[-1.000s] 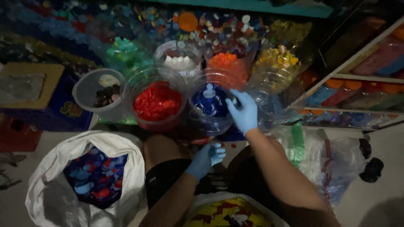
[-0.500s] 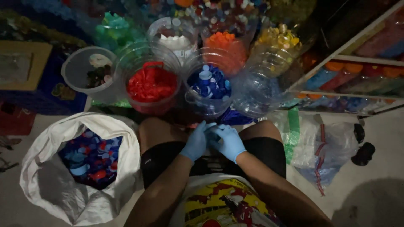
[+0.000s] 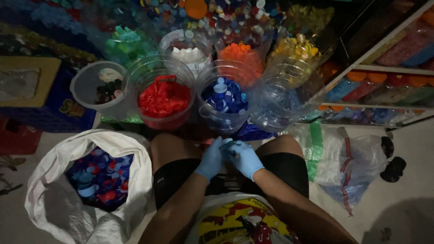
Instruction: The person sits on the floor and sorts plastic bottle caps from a white sack into clear plastic containers by color. They pick up caps, separate them, and place them into containers holding red, blue, white, orange, and yellow caps.
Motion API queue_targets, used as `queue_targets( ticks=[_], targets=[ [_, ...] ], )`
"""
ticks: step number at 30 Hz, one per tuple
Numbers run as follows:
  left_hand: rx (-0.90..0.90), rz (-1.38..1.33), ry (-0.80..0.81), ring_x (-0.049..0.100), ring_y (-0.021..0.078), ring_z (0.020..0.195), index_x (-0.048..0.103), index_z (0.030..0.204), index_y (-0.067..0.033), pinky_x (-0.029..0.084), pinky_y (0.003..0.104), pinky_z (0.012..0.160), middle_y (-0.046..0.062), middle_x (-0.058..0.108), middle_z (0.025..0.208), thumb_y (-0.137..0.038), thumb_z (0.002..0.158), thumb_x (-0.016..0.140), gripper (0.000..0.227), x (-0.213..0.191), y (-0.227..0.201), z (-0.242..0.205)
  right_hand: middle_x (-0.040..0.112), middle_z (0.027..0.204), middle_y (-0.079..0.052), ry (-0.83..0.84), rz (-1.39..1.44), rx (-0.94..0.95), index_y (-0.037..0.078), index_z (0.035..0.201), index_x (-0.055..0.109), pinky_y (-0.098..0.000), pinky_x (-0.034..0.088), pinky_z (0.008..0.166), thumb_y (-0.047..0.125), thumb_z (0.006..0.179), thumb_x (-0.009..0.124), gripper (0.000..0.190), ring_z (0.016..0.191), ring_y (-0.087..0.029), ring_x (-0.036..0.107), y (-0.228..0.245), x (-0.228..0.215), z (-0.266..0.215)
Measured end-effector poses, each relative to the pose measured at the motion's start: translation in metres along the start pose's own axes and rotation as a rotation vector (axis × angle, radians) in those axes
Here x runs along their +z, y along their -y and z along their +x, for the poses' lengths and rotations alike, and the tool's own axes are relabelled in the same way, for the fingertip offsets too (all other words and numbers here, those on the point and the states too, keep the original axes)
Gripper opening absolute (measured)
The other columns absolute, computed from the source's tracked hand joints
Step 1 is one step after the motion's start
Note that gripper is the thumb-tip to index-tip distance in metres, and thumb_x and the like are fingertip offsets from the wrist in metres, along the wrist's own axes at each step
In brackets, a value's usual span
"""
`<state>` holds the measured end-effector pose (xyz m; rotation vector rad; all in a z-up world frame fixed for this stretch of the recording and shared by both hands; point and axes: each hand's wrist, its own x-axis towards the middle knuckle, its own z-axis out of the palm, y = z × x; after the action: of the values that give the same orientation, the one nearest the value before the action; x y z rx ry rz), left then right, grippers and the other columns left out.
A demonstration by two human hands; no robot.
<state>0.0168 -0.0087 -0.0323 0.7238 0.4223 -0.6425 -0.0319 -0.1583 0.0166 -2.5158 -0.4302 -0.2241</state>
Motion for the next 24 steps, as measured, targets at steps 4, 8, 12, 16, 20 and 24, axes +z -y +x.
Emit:
queue_targets(
  ticks=[4,8,12,16,20,24],
  targets=[
    [0.018,-0.004,-0.043,0.073,0.0275,0.094,0.077,0.108,-0.0057,0.059,0.042,0.087,0.013,0.078,0.108,-0.041,0.097,0.072,0.037,0.011,-0.008,-0.020,0.072,0.115,-0.023,-0.088,0.072,0.031,0.008,0.106,0.075,-0.0512,0.053,0.098,0.014,0.088,0.078,0.019,0.110,-0.047,0.062,0.001,0.002,0.001],
    [-0.033,0.035,-0.062,0.073,0.0262,0.098,0.075,0.112,-0.0125,0.059,0.041,0.087,0.009,0.077,0.113,-0.049,0.095,0.070,0.040,-0.005,0.001,0.008,0.072,0.116,-0.020,-0.153,0.177,0.037,0.010,0.108,0.075,-0.0528,0.049,0.101,0.018,0.089,0.076,0.021,0.111,-0.046,0.061,0.014,-0.023,0.015],
    [-0.061,0.075,-0.073,0.074,0.0346,0.106,0.071,0.111,-0.0115,0.060,0.049,0.092,0.014,0.076,0.116,-0.050,0.098,0.064,0.041,-0.028,0.023,0.042,0.074,0.110,-0.005,-0.323,0.077,-0.049,0.019,0.099,0.074,-0.0424,0.057,0.089,0.016,0.087,0.079,0.014,0.105,-0.032,0.068,0.022,-0.047,0.047],
    [-0.048,0.158,-0.012,0.073,0.0335,0.111,0.071,0.121,-0.0087,0.060,0.047,0.092,0.015,0.074,0.123,-0.050,0.097,0.066,0.048,-0.011,0.009,0.011,0.074,0.106,0.001,-0.399,0.085,-0.072,0.020,0.094,0.073,-0.0373,0.055,0.087,0.017,0.085,0.082,0.014,0.101,-0.027,0.070,0.022,-0.069,0.094],
    [-0.079,0.214,-0.061,0.076,0.0269,0.102,0.070,0.118,-0.0124,0.063,0.041,0.085,0.010,0.077,0.116,-0.057,0.095,0.066,0.051,-0.014,0.013,0.019,0.072,0.106,-0.001,-0.461,0.043,-0.082,0.020,0.094,0.071,-0.0418,0.057,0.083,0.017,0.082,0.083,0.017,0.101,-0.031,0.069,0.011,-0.085,0.147],
    [-0.105,0.183,-0.011,0.077,0.0267,0.099,0.070,0.116,-0.0152,0.065,0.040,0.080,0.009,0.078,0.115,-0.051,0.095,0.064,0.041,-0.039,0.028,0.047,0.070,0.098,-0.008,-0.516,0.044,-0.155,0.014,0.094,0.068,-0.0430,0.056,0.086,0.010,0.079,0.082,0.020,0.099,-0.035,0.069,-0.011,-0.088,0.197]
  ],
)
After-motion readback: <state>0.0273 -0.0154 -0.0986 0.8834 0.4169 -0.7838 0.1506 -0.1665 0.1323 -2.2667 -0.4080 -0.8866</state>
